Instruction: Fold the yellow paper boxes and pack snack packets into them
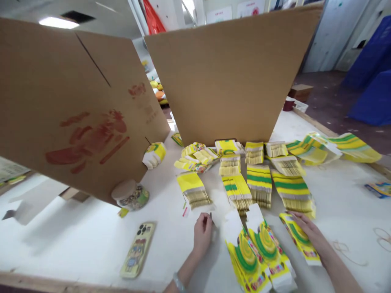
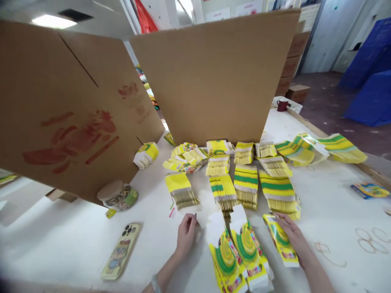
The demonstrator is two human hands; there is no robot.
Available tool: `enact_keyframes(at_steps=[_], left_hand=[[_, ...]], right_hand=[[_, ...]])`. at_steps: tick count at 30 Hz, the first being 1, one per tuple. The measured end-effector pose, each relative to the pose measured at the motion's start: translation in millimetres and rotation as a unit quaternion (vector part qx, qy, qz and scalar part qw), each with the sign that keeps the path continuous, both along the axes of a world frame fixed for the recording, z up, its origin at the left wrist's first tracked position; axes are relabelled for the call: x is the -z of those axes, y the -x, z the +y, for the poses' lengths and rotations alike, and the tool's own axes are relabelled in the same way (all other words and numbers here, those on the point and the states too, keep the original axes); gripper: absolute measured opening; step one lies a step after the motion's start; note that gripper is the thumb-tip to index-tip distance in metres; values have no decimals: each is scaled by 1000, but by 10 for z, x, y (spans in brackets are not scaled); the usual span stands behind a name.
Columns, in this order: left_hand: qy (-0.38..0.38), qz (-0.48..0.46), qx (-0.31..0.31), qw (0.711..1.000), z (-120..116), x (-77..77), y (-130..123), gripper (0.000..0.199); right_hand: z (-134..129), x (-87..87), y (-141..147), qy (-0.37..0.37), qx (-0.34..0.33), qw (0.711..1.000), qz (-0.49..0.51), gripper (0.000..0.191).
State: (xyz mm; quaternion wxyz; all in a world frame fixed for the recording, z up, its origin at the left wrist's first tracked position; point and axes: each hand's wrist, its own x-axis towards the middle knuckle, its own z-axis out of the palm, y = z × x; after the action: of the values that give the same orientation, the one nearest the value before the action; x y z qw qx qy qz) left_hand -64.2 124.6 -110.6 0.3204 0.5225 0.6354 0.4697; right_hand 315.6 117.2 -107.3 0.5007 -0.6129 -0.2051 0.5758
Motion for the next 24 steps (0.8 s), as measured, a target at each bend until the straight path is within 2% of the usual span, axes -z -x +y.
enact_keyframes(at_steps=[5, 10, 18, 24], left_hand=[[13, 1, 5, 1000, 9, -68, -46, 35], [7, 9, 9, 1000, 14, -113, -63, 35], [1, 28, 8, 1000, 16, -73, -38, 32], [-3, 31, 8, 999, 18, -40, -35, 31]], right_hand=[[-30, -106, 90, -8, 4, 1000, 26, 47], [-51, -124, 156, -25, 22, 999, 30, 45], [-19, -81, 49, -5, -9, 998, 59, 48], [-16, -74, 62, -5, -5, 999, 54, 48]])
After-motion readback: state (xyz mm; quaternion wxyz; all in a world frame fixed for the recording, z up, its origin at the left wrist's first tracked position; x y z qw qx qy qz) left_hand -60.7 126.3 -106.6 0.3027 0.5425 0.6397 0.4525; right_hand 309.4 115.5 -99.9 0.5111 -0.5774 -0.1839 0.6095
